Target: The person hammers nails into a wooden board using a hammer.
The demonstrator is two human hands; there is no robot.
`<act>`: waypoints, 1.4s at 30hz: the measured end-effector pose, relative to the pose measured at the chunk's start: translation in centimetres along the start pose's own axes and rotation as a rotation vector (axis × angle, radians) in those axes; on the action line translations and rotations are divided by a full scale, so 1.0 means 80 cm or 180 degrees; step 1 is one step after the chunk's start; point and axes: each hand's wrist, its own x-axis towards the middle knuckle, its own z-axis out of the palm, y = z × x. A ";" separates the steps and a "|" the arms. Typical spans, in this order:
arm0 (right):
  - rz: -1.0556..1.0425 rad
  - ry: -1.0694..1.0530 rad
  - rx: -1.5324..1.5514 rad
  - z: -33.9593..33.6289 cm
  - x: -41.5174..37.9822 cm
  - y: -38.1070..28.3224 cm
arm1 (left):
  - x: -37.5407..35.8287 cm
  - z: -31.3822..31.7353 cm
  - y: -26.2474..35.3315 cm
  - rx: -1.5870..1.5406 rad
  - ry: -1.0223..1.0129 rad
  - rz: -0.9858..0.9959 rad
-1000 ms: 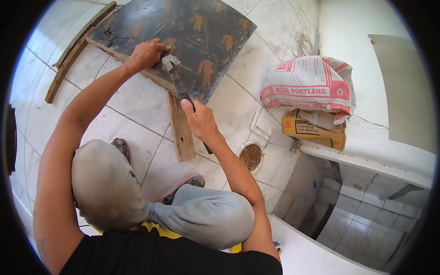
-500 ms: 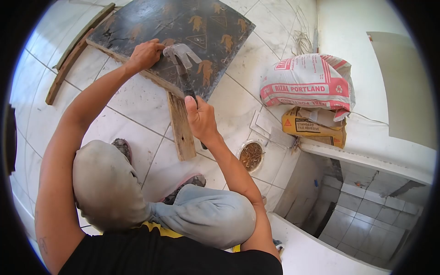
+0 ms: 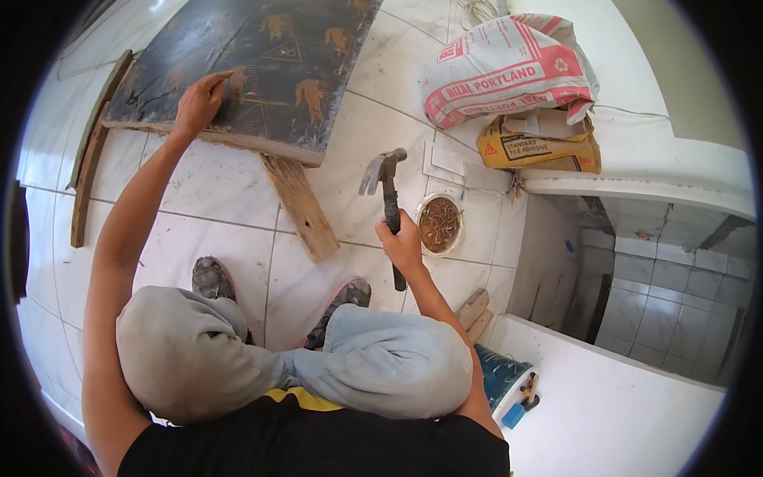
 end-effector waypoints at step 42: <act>-0.3725 -0.2495 0.2691 -0.065 -0.142 -0.336 | -0.029 -0.042 0.138 -0.2912 -0.1887 -0.0962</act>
